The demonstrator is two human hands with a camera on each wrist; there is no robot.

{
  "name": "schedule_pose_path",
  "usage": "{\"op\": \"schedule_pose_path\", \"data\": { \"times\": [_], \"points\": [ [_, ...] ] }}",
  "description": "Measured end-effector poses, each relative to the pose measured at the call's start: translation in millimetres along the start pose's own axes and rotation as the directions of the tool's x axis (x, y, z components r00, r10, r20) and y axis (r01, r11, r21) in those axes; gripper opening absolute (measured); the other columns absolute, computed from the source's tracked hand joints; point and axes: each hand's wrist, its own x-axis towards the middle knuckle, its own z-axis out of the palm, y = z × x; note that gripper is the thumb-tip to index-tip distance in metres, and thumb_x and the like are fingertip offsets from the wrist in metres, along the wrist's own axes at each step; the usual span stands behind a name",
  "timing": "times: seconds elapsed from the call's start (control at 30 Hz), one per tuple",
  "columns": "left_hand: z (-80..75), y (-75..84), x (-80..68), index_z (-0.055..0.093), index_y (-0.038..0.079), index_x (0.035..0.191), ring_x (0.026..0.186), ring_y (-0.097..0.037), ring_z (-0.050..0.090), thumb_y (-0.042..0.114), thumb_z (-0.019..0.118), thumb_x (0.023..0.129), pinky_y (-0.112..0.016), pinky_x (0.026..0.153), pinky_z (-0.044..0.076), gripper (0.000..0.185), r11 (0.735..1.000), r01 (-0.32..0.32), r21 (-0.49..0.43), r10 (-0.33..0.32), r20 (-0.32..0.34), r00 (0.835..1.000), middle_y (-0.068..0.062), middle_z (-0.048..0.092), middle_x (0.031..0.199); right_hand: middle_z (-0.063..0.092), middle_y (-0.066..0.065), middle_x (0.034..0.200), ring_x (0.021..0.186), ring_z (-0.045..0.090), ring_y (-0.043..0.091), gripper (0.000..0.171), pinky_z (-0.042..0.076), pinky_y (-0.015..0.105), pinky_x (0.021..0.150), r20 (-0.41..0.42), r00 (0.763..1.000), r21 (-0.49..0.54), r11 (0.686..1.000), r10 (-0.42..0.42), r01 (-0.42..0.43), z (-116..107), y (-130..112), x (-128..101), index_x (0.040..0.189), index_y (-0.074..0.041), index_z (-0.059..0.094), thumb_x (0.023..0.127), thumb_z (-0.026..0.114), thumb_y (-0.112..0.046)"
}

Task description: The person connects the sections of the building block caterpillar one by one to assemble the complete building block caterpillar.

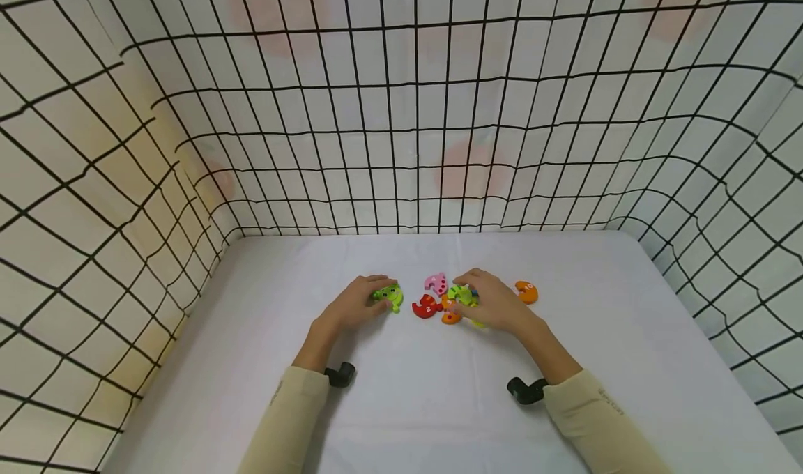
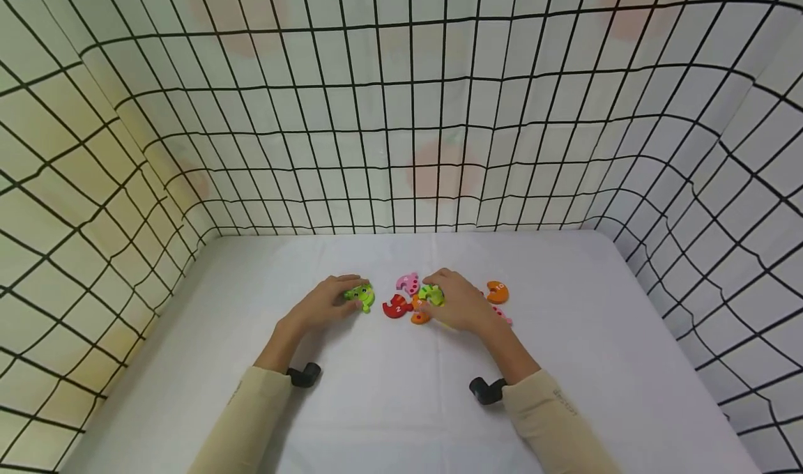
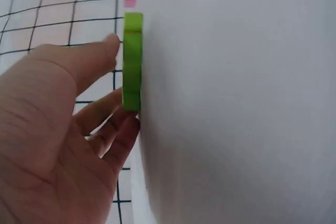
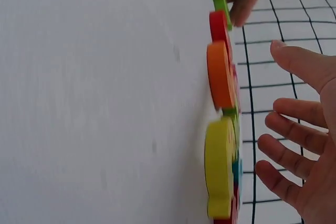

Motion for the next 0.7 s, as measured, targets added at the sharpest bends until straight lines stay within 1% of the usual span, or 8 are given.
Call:
{"op": "schedule_pose_path", "data": {
  "times": [0.13, 0.23, 0.37, 0.4, 0.5, 0.6, 0.7],
  "points": [
    [6.1, -2.0, 1.6, 0.060, 0.015, 0.145, 0.139, -0.035, 0.050, 0.023, 0.065, 0.101, -0.052, 0.117, 0.039, 0.045, 0.999, -0.036, -0.031, 0.035, -0.043, 0.998, -0.009, 0.056, 0.152, 0.062, 0.007, 0.134, 0.124, 0.057, 0.029, 0.063, 0.052, 0.054, 0.105, 0.012, 0.999, 0.011, 0.999, 0.049, -0.049, 10, -10, 5, 0.139, -0.012, 0.063, 0.091, 0.073, -0.052],
    [10.0, -3.3, 3.1, 0.062, 0.016, 0.143, 0.134, -0.033, 0.054, 0.023, 0.066, 0.101, -0.051, 0.115, 0.042, 0.043, 0.998, -0.046, -0.048, 0.043, -0.079, 0.996, -0.006, 0.059, 0.150, 0.061, 0.009, 0.138, 0.130, 0.055, 0.031, 0.065, 0.052, 0.055, 0.106, 0.022, 0.997, 0.013, 0.997, 0.075, -0.075, 16, -20, 7, 0.139, -0.011, 0.063, 0.090, 0.075, -0.052],
    [14.5, -4.6, 1.8, 0.066, 0.019, 0.139, 0.127, -0.029, 0.057, 0.026, 0.068, 0.100, -0.049, 0.111, 0.045, 0.040, 0.996, -0.016, -0.089, 0.005, -0.123, 0.992, -0.001, 0.064, 0.145, 0.055, 0.014, 0.147, 0.138, 0.050, 0.036, 0.068, 0.050, 0.060, 0.107, 0.031, 0.995, -0.015, 0.996, 0.091, -0.091, 25, -28, 7, 0.141, -0.013, 0.062, 0.088, 0.076, -0.052],
    [15.4, -5.3, 0.9, 0.066, 0.020, 0.138, 0.127, -0.029, 0.058, 0.027, 0.069, 0.099, -0.049, 0.111, 0.045, 0.040, 0.995, -0.008, -0.101, -0.006, -0.132, 0.991, -0.001, 0.064, 0.144, 0.055, 0.014, 0.148, 0.138, 0.050, 0.036, 0.068, 0.050, 0.061, 0.106, 0.029, 0.995, -0.025, 0.996, 0.092, -0.091, 28, -29, 8, 0.142, -0.013, 0.061, 0.088, 0.076, -0.053],
    [18.4, -8.2, -1.7, 0.068, 0.021, 0.136, 0.130, -0.027, 0.058, 0.027, 0.072, 0.097, -0.049, 0.114, 0.043, 0.039, 0.990, 0.004, -0.142, -0.026, -0.155, 0.987, -0.001, 0.066, 0.142, 0.057, 0.011, 0.144, 0.134, 0.053, 0.032, 0.068, 0.051, 0.059, 0.105, 0.018, 0.995, -0.064, 0.993, 0.097, -0.095, 36, -31, 10, 0.141, -0.014, 0.062, 0.087, 0.078, -0.052],
    [21.3, -11.4, -3.4, 0.068, 0.020, 0.135, 0.136, -0.026, 0.057, 0.026, 0.074, 0.096, -0.049, 0.118, 0.041, 0.040, 0.986, -0.004, -0.169, -0.025, -0.172, 0.985, -0.002, 0.066, 0.142, 0.058, 0.009, 0.139, 0.129, 0.055, 0.029, 0.068, 0.054, 0.055, 0.102, 0.004, 0.995, -0.079, 0.992, 0.103, -0.102, 42, -34, 12, 0.140, -0.014, 0.064, 0.085, 0.080, -0.051],
    [23.1, -13.2, -4.1, 0.068, 0.020, 0.135, 0.137, -0.025, 0.056, 0.027, 0.074, 0.096, -0.048, 0.118, 0.041, 0.040, 0.983, -0.012, -0.182, -0.021, -0.182, 0.983, -0.002, 0.065, 0.142, 0.058, 0.008, 0.137, 0.125, 0.055, 0.026, 0.066, 0.056, 0.051, 0.100, -0.007, 0.994, -0.081, 0.991, 0.110, -0.110, 45, -36, 14, 0.138, -0.013, 0.065, 0.084, 0.082, -0.048]
  ]
}}
